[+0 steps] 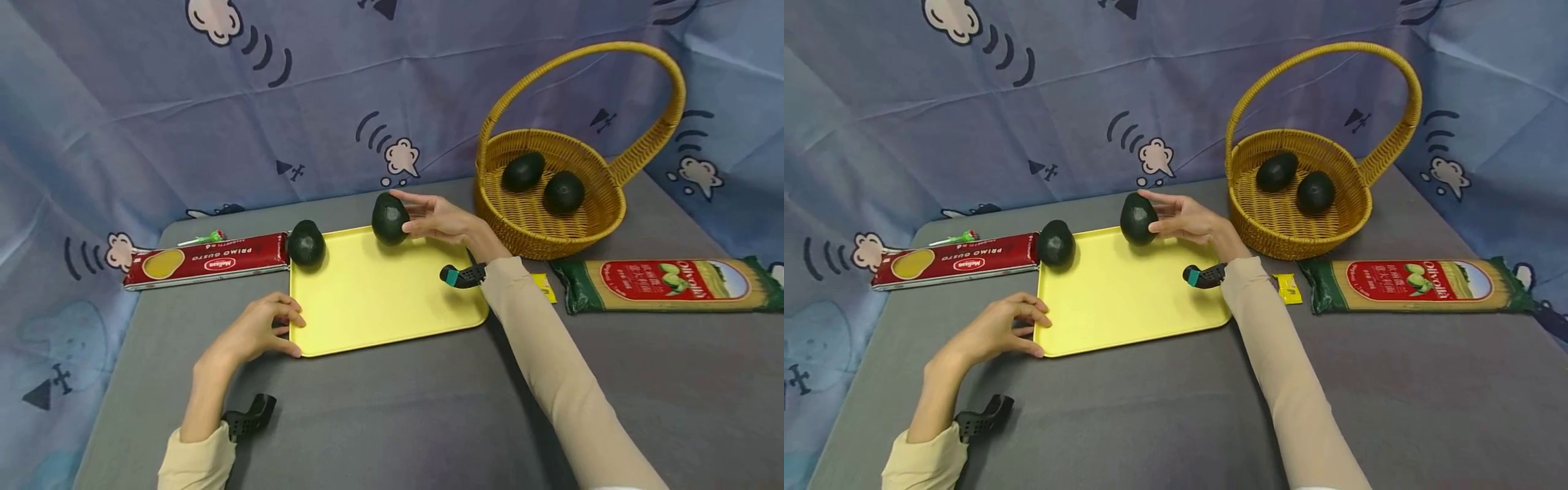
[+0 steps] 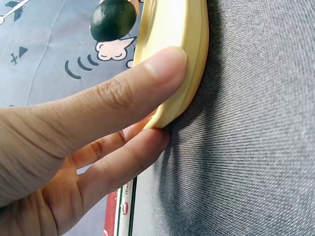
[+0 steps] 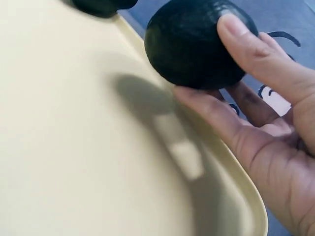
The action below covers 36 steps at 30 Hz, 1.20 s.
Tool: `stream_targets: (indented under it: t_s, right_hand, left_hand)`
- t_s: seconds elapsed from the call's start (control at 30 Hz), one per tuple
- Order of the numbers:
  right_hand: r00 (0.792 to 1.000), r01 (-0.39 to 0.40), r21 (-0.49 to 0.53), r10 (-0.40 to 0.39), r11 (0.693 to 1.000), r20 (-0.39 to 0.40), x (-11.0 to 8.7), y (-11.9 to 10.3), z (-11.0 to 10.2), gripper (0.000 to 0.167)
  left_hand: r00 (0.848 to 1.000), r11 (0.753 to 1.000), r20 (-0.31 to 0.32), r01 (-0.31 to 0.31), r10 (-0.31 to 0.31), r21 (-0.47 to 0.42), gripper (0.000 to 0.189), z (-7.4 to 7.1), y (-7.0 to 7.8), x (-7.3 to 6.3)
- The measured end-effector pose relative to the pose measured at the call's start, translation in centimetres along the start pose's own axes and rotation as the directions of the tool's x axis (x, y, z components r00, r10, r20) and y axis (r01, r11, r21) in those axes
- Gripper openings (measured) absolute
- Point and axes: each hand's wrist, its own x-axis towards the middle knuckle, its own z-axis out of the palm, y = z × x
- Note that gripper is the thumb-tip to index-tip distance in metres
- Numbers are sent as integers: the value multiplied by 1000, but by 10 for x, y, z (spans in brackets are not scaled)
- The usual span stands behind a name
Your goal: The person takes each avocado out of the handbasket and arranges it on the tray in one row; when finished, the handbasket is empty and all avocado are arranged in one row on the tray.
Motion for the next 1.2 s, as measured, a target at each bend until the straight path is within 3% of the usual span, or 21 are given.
stream_targets:
  t_s: [0.23, 0.73, 0.93, 1.2]
  right_hand:
    - [1000, -15, -54, 14, 998, -9, 15, 3, 4, 74]
    - [997, -65, -113, 61, 991, -43, 41, 13, 39, 70]
    - [995, -64, -188, 48, 980, -90, 42, 14, 40, 69]
    - [995, -65, -230, 45, 971, -89, 42, 14, 35, 70]
  left_hand:
    - [1000, 1000, 3, -9, 9, 3, 37, 0, 6, 1]
    - [1000, 999, 3, -20, 20, -35, 35, 0, 4, 3]
    - [1000, 999, 0, -19, 19, -26, 35, 0, 4, 3]
    - [1000, 1000, 7, -5, 5, -15, 36, 0, 2, 1]
